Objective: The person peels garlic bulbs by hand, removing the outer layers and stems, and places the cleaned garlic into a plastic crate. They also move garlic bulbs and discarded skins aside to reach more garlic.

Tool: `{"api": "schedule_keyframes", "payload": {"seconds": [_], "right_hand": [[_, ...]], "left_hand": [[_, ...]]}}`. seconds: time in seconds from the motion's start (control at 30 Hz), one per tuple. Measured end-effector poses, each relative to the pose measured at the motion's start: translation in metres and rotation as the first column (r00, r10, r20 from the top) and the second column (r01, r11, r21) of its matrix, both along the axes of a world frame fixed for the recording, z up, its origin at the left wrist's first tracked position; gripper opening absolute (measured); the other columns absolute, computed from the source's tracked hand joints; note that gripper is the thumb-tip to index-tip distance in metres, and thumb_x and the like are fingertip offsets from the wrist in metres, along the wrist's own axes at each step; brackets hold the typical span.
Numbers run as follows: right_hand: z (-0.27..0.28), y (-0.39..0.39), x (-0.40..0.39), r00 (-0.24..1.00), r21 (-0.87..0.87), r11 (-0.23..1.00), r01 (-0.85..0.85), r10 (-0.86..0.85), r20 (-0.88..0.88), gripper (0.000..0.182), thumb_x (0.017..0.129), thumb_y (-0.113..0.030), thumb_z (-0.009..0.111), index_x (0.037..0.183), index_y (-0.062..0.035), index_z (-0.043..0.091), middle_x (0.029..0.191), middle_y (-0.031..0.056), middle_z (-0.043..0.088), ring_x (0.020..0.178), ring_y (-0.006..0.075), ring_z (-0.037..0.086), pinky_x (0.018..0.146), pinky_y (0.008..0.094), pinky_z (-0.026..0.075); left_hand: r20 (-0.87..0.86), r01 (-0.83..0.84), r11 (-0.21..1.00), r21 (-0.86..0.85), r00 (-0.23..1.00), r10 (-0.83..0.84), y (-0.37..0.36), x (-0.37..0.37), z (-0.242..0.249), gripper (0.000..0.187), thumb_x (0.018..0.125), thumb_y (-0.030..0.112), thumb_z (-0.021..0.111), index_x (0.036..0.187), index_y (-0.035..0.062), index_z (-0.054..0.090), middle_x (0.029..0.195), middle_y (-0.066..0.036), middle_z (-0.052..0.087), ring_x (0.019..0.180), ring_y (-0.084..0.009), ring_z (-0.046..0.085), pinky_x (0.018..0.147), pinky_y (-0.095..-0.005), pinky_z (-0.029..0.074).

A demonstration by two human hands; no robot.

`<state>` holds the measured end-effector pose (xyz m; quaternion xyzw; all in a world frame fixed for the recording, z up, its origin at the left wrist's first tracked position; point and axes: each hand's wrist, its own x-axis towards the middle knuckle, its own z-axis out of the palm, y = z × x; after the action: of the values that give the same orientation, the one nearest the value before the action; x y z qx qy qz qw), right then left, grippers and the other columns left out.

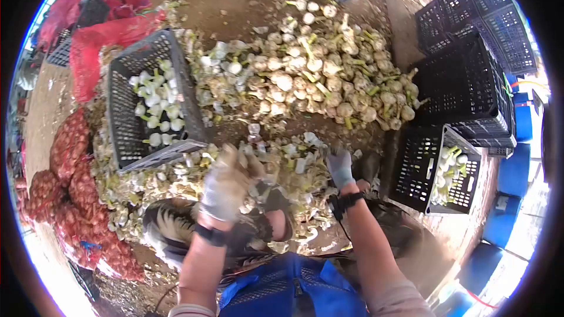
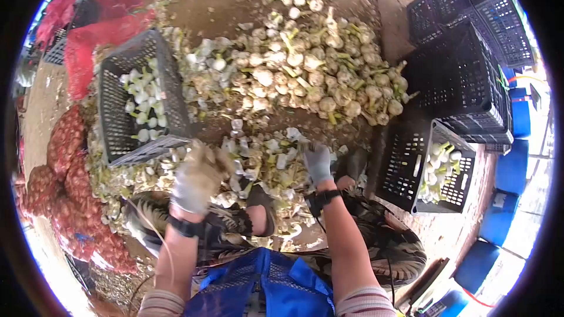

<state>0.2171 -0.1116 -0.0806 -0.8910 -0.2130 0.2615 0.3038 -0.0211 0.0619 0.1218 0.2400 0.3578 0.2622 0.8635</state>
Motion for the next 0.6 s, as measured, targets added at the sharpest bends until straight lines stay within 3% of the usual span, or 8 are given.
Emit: {"api": "schedule_keyframes", "payload": {"seconds": [0.03,0.1,0.17,0.2,0.33,0.43,0.53,0.6], "right_hand": [[-0.010,0.004,0.018,0.997,0.045,0.999,0.022,-0.025,0.078,0.032,0.082,-0.027,0.066,0.103,-0.0028,0.068,0.091,0.0236,0.069,0.089,0.0402,0.066,0.079,0.0436,0.051],[-0.005,0.014,0.048,0.971,0.041,0.987,0.156,-0.161,0.177,0.034,0.082,-0.027,0.066,0.108,-0.0054,0.067,0.098,0.0231,0.069,0.093,0.0400,0.066,0.082,0.0433,0.051],[-0.003,0.031,0.070,0.922,0.055,0.958,0.281,-0.286,0.262,0.038,0.081,-0.027,0.065,0.114,-0.0079,0.065,0.104,0.0225,0.068,0.097,0.0397,0.065,0.085,0.0430,0.051],[-0.005,0.040,0.080,0.924,-0.142,0.940,0.311,-0.264,0.278,0.040,0.080,-0.026,0.064,0.117,-0.0097,0.063,0.109,0.0212,0.068,0.101,0.0389,0.064,0.088,0.0427,0.050],[-0.040,0.067,0.102,0.958,-0.435,0.853,0.288,-0.253,0.138,0.041,0.078,-0.023,0.064,0.117,-0.0111,0.063,0.111,0.0200,0.068,0.104,0.0376,0.064,0.091,0.0430,0.049],[-0.012,0.059,0.088,0.958,-0.259,0.923,0.284,-0.263,0.115,0.038,0.079,-0.022,0.064,0.112,-0.0049,0.065,0.104,0.0213,0.069,0.097,0.0401,0.064,0.085,0.0415,0.049],[0.018,0.031,0.046,0.963,0.118,0.990,-0.077,0.044,0.264,0.022,0.080,-0.015,0.065,0.099,-0.0062,0.070,0.094,0.0157,0.070,0.088,0.0367,0.066,0.076,0.0390,0.051],[0.064,0.030,0.017,0.877,0.079,0.906,-0.416,0.377,0.297,0.019,0.074,-0.011,0.069,0.093,-0.0102,0.071,0.082,0.0108,0.066,0.077,0.0334,0.062,0.073,0.0399,0.051]], "left_hand": [[-0.089,-0.078,0.968,-0.240,0.994,0.058,-0.020,0.009,-0.022,0.036,0.099,0.041,0.055,0.082,0.0093,0.052,0.084,-0.010,0.060,0.082,-0.0279,0.062,0.077,-0.0424,0.050],[0.014,0.059,0.959,-0.276,0.998,-0.058,-0.046,0.010,-0.066,0.031,0.099,0.037,0.055,0.085,0.0098,0.051,0.088,-0.008,0.061,0.083,-0.0265,0.061,0.077,-0.0416,0.051],[-0.230,0.024,0.959,-0.282,0.969,-0.092,-0.055,0.020,-0.080,0.024,0.100,0.032,0.054,0.091,0.0091,0.053,0.090,-0.008,0.062,0.085,-0.0242,0.061,0.077,-0.0397,0.051],[-0.238,0.030,0.955,-0.294,0.966,-0.104,-0.054,0.026,-0.083,0.024,0.100,0.032,0.054,0.091,0.0091,0.053,0.090,-0.008,0.062,0.085,-0.0242,0.061,0.077,-0.0397,0.051],[-0.338,0.096,0.976,-0.194,0.928,-0.158,-0.047,0.045,-0.090,0.024,0.100,0.027,0.053,0.107,0.0057,0.058,0.095,-0.009,0.063,0.090,-0.0211,0.063,0.079,-0.0360,0.051],[-0.444,0.246,0.967,-0.070,0.860,-0.251,-0.041,0.054,-0.090,0.034,0.098,0.027,0.055,0.122,0.0019,0.055,0.103,-0.010,0.063,0.094,-0.0196,0.062,0.083,-0.0336,0.051],[-0.521,0.443,0.875,0.195,0.802,-0.290,-0.040,0.059,-0.105,0.049,0.096,0.026,0.059,0.134,-0.0013,0.047,0.114,-0.010,0.059,0.101,-0.0180,0.060,0.089,-0.0315,0.049],[-0.556,0.493,0.817,0.298,0.786,-0.272,-0.038,0.058,-0.110,0.071,0.087,0.021,0.069,0.144,-0.0059,0.036,0.138,-0.014,0.047,0.106,-0.0181,0.058,0.097,-0.0313,0.046]]}}
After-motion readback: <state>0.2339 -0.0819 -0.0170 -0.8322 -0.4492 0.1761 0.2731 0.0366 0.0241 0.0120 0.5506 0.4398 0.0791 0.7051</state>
